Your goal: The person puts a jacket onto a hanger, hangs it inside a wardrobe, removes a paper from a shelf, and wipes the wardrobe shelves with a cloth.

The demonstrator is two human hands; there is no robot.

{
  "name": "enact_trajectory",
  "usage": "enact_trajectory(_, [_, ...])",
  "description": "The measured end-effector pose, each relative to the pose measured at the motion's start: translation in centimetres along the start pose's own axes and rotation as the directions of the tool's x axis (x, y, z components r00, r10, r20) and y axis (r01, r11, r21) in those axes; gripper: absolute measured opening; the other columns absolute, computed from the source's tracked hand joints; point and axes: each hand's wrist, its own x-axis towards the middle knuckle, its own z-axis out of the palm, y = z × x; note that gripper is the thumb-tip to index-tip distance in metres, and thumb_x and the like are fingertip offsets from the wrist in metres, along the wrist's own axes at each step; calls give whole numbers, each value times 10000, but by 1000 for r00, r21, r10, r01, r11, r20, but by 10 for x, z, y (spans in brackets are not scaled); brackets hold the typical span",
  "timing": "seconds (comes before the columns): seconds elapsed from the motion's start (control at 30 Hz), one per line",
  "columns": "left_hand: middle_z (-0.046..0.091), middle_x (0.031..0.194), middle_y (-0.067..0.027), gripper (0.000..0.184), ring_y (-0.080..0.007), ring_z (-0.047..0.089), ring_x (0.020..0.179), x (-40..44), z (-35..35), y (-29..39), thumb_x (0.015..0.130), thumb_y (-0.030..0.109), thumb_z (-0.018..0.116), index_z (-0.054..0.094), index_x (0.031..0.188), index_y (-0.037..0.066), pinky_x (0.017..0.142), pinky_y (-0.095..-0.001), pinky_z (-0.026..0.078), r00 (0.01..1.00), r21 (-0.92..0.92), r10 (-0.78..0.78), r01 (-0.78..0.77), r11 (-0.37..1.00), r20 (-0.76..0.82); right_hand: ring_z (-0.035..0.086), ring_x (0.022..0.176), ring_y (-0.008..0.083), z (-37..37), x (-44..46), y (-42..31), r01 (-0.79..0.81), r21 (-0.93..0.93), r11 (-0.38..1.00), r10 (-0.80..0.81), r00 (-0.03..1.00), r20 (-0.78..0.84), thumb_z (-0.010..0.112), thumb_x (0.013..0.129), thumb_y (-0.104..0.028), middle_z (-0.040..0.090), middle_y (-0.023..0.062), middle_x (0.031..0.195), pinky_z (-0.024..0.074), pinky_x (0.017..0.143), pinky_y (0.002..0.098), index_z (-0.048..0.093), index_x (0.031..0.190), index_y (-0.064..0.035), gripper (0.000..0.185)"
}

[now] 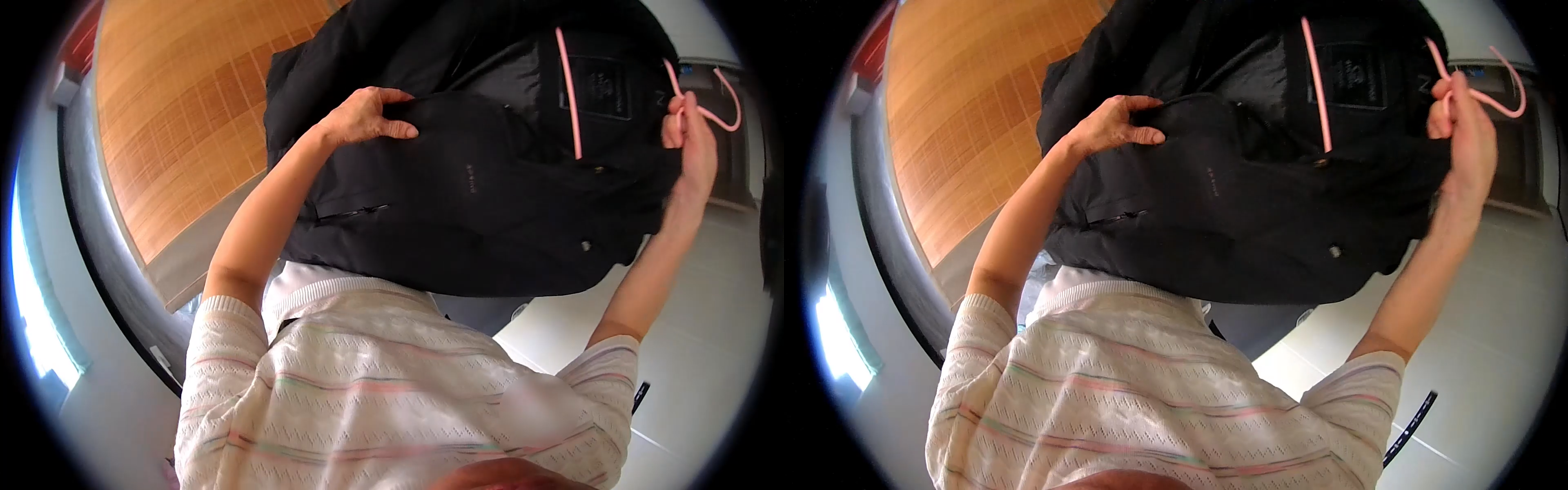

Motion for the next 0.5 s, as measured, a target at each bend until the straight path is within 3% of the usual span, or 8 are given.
enact_trajectory(0.1, [635, 992, -142, 517, -236, 579, 997, 40, 33, -9, 709, 283, 747, 586, 1091, -25, 875, -303, 450, 984, -77, -81, 95, 993, 162, 302, 490, 44, -61, 16, 4, 11, -93, 996, -9, 1000, 26, 457, 939, -273, 364, -45, 520, 213, 471, 199, 557, 821, -37, 283])
enact_trajectory(0.13, [649, 933, -123, 391, -214, 595, 938, 55, 50, -6, 731, 208, 729, 617, 1026, -23, 852, -316, 448, 985, -159, -58, 84, 984, 162, 303, 489, 42, -88, 21, 7, 7, -99, 995, -4, 999, 33, 458, 939, -275, 363, -47, 520, 218, 472, 198, 565, 834, -36, 282])
enact_trajectory(0.2, [656, 875, -80, 326, -179, 590, 887, 84, 77, -3, 730, 194, 731, 642, 971, -7, 841, -300, 438, 987, -153, -62, 85, 985, 150, 310, 487, 37, -130, 24, 13, 26, -127, 992, -26, 1000, 1, 459, 938, -276, 362, -52, 520, 226, 472, 195, 578, 865, -38, 276])
enact_trajectory(0.23, [653, 867, -60, 313, -163, 582, 879, 98, 86, 0, 725, 195, 738, 650, 953, 0, 842, -286, 430, 971, -245, -62, 119, 962, 231, 323, 494, 34, -152, 31, 11, 105, -283, 953, -82, 992, 92, 461, 937, -272, 371, -51, 526, 239, 479, 175, 587, 895, -37, 270])
enact_trajectory(0.27, [651, 858, -40, 300, -147, 573, 871, 112, 97, 4, 720, 195, 745, 657, 936, 7, 844, -271, 423, 949, -332, -53, 161, 930, 312, 324, 453, 27, -171, 29, 20, 176, -349, 920, -191, 982, -8, 460, 934, -304, 363, -52, 495, 241, 441, 161, 575, 847, -54, 289])
enact_trajectory(0.33, [638, 827, 2, 226, -113, 555, 841, 129, 123, 13, 730, 181, 739, 666, 889, 38, 817, -256, 419, 949, -301, -69, 166, 939, 309, 394, 447, 32, -173, 18, 16, 81, -583, 809, -244, 948, -206, 434, 944, -307, 430, -26, 510, 310, 443, 151, 546, 831, -60, 294])
enact_trajectory(0.5, [629, 841, 22, 149, -89, 548, 842, 183, 212, 38, 769, 147, 700, 659, 892, 74, 809, -244, 418, 950, -395, -5, 134, 909, 311, 395, 445, 37, -258, 17, 14, 64, -678, 733, -292, 929, -228, 441, 940, -303, 433, -21, 510, 311, 438, 156, 546, 825, -56, 292])
